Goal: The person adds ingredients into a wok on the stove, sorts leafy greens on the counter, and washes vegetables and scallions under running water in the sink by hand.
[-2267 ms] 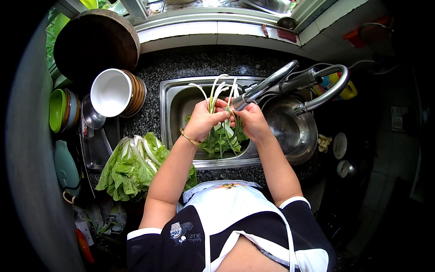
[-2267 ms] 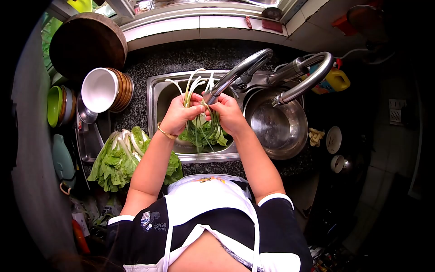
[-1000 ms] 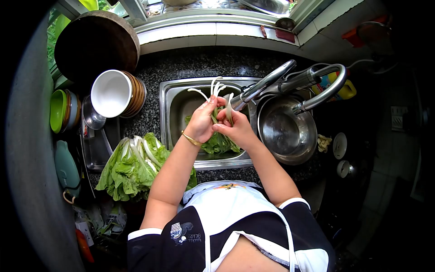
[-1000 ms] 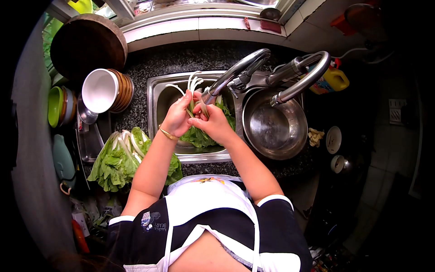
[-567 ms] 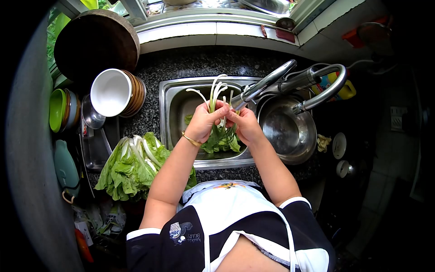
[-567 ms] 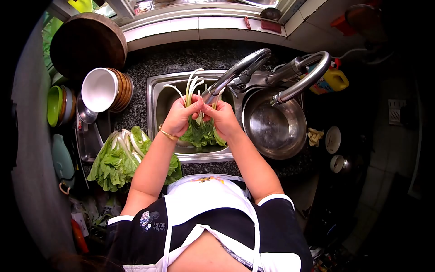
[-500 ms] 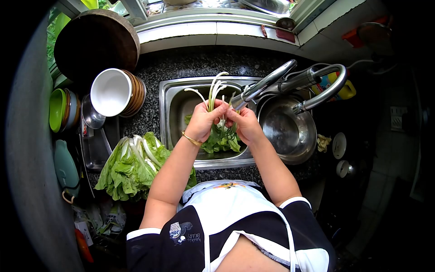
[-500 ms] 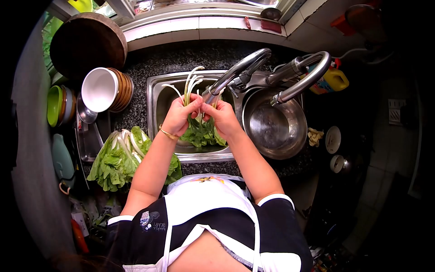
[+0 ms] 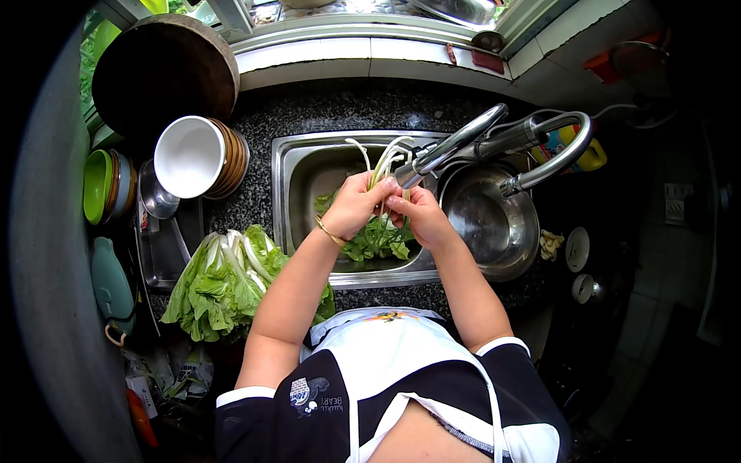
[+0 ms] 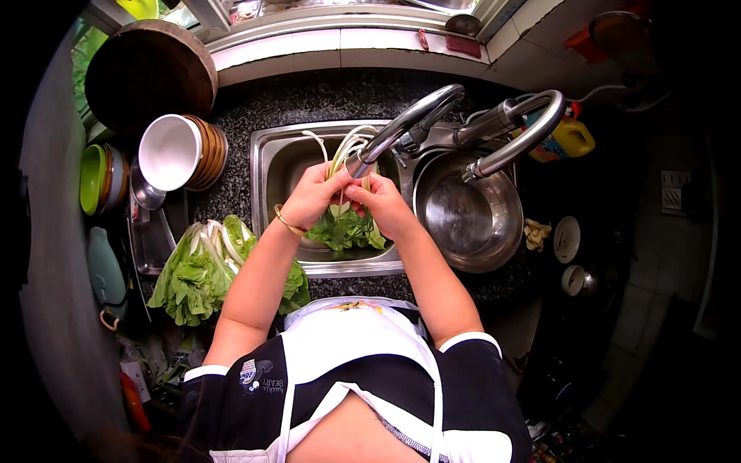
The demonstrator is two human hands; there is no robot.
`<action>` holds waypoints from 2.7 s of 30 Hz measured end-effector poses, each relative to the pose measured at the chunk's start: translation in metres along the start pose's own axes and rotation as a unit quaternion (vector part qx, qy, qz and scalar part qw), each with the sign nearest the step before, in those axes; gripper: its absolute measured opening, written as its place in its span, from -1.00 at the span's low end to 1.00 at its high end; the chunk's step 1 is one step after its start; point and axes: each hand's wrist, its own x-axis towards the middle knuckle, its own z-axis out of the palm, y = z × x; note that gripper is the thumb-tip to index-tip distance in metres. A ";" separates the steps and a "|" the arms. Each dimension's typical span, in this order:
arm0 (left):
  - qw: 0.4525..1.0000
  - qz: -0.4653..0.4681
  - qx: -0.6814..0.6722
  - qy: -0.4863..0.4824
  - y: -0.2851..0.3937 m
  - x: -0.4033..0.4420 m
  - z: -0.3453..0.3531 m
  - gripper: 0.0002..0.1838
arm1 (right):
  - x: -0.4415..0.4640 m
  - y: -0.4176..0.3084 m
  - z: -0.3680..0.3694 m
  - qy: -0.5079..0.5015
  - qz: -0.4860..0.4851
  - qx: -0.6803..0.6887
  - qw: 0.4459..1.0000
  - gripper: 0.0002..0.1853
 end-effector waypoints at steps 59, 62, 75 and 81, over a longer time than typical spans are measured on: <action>0.998 0.030 -0.025 0.047 -0.004 -0.011 -0.007 -0.84 | 0.000 -0.023 -0.001 0.022 -0.024 -0.003 0.999 -0.82; 0.998 0.036 -0.035 0.046 -0.003 -0.011 -0.006 -0.85 | 0.000 -0.022 -0.002 0.036 -0.004 0.012 0.999 -0.83; 0.998 0.034 -0.039 0.026 -0.002 -0.011 -0.011 -0.86 | 0.000 -0.023 0.003 0.028 0.013 0.022 0.999 -0.83; 0.997 0.067 -0.011 0.022 -0.007 -0.007 -0.010 -0.85 | 0.002 -0.022 0.004 0.017 -0.017 -0.017 1.000 -0.81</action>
